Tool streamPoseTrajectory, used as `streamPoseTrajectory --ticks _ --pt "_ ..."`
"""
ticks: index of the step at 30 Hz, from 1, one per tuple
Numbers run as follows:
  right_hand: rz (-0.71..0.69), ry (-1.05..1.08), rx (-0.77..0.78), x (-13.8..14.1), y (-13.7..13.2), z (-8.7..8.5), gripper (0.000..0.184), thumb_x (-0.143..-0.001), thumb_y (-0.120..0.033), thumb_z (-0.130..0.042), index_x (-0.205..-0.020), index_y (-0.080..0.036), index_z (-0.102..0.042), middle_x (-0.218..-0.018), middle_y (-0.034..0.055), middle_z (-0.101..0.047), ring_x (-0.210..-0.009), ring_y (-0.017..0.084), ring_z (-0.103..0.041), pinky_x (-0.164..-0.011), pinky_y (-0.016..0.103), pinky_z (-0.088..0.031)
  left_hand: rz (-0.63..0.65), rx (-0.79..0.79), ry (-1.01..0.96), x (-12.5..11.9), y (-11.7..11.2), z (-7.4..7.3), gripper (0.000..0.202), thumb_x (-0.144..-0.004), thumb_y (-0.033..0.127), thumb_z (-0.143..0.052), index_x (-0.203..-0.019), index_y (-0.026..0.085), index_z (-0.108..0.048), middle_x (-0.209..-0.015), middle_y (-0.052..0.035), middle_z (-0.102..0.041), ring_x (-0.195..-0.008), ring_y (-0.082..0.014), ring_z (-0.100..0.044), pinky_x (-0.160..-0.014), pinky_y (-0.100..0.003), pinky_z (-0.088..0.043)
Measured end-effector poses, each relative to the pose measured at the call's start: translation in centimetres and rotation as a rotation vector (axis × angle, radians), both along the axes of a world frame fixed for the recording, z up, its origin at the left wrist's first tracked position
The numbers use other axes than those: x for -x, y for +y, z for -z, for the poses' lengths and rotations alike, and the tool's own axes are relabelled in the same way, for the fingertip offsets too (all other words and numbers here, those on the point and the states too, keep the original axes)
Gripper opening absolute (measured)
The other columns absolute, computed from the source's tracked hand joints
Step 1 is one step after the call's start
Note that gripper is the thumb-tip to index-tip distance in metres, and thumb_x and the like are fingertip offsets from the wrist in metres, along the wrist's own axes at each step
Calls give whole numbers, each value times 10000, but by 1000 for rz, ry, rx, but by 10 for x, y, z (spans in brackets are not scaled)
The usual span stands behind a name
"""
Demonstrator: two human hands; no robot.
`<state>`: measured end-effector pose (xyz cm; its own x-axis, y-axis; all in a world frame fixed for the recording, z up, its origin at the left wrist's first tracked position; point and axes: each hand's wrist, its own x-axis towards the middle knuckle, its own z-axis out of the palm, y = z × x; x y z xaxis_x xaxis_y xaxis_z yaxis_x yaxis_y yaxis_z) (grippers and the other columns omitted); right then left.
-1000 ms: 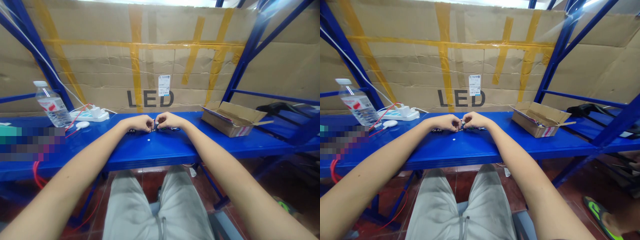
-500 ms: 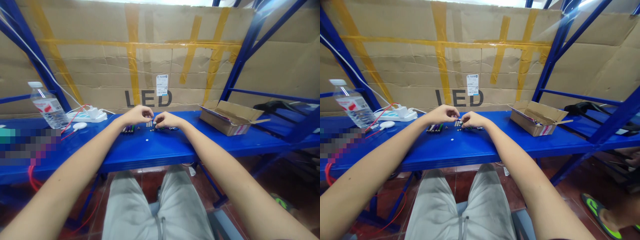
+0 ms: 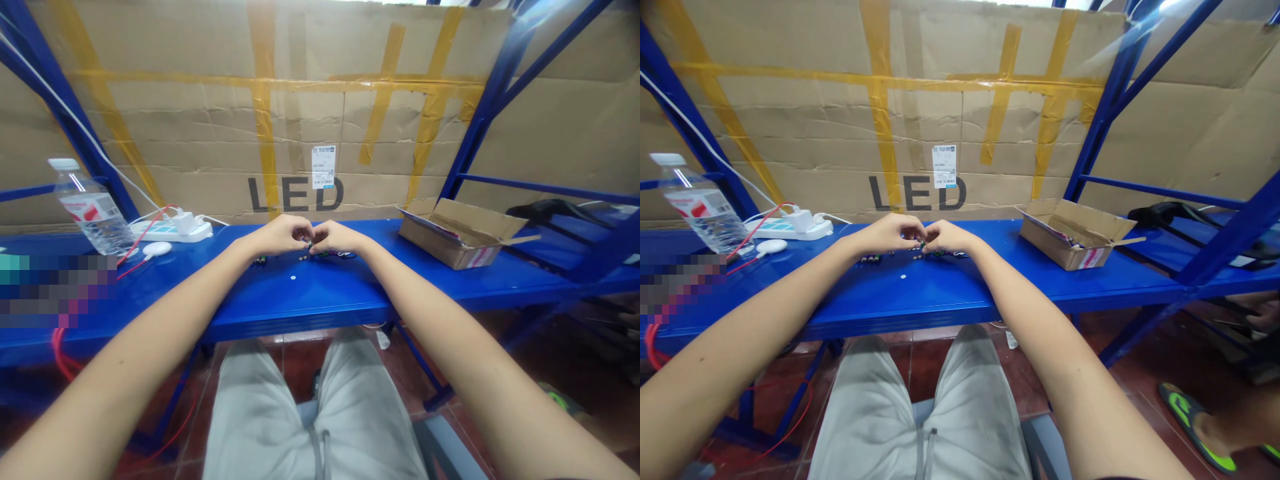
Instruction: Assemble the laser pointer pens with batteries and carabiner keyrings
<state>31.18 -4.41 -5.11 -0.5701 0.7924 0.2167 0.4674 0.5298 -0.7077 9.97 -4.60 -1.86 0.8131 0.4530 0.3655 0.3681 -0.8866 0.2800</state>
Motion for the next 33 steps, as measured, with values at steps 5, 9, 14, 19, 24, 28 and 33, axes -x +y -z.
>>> streamPoseTrajectory --ticks 5,9,14,19,24,28,33 --pt "10 -10 3 -1 3 2 233 -639 -280 -724 -819 -133 -704 -729 -5 -642 -714 158 -561 -717 296 -435 -19 22 8 0 0 0 199 -757 226 -643 -923 137 -709 -846 -39 -676 -771 -144 -581 -702 -266 -436" --pt "10 -7 12 -1 3 2 239 -628 -275 -738 -822 -140 -709 -730 -7 -651 -709 154 -564 -714 294 -439 -12 67 13 1 -3 -2 155 -748 216 -643 -874 139 -691 -840 -34 -681 -758 -138 -575 -703 -265 -438" --pt "8 -8 53 1 -3 -1 265 -575 -240 -771 -821 -156 -721 -739 -6 -672 -716 155 -585 -708 287 -454 8 139 -12 6 -1 -6 186 -746 205 -621 -904 145 -698 -873 -34 -705 -796 -145 -609 -720 -260 -458" --pt "1 -42 49 2 -9 -8 270 -578 -222 -770 -839 -158 -741 -759 4 -695 -727 153 -594 -705 278 -456 -91 156 103 13 9 -3 205 -739 219 -606 -895 148 -718 -813 -27 -711 -743 -146 -610 -676 -254 -442" --pt "2 -68 68 0 -12 -12 248 -588 -227 -758 -825 -156 -735 -715 -9 -680 -666 134 -561 -648 263 -425 -137 216 267 8 11 10 244 -741 296 -652 -933 187 -754 -864 -24 -750 -762 -162 -647 -659 -246 -433" --pt "-9 -60 85 0 -11 -12 231 -591 -235 -754 -808 -159 -732 -707 -8 -679 -664 135 -566 -638 261 -424 -203 182 315 0 12 18 231 -755 349 -666 -878 176 -756 -839 -42 -749 -744 -172 -646 -634 -251 -418" --pt "-5 -59 81 0 -11 -11 242 -588 -237 -756 -816 -159 -729 -718 -1 -683 -660 134 -564 -632 261 -426 -264 212 325 -2 18 20 199 -727 328 -684 -839 169 -727 -817 -44 -739 -731 -179 -636 -623 -253 -412"
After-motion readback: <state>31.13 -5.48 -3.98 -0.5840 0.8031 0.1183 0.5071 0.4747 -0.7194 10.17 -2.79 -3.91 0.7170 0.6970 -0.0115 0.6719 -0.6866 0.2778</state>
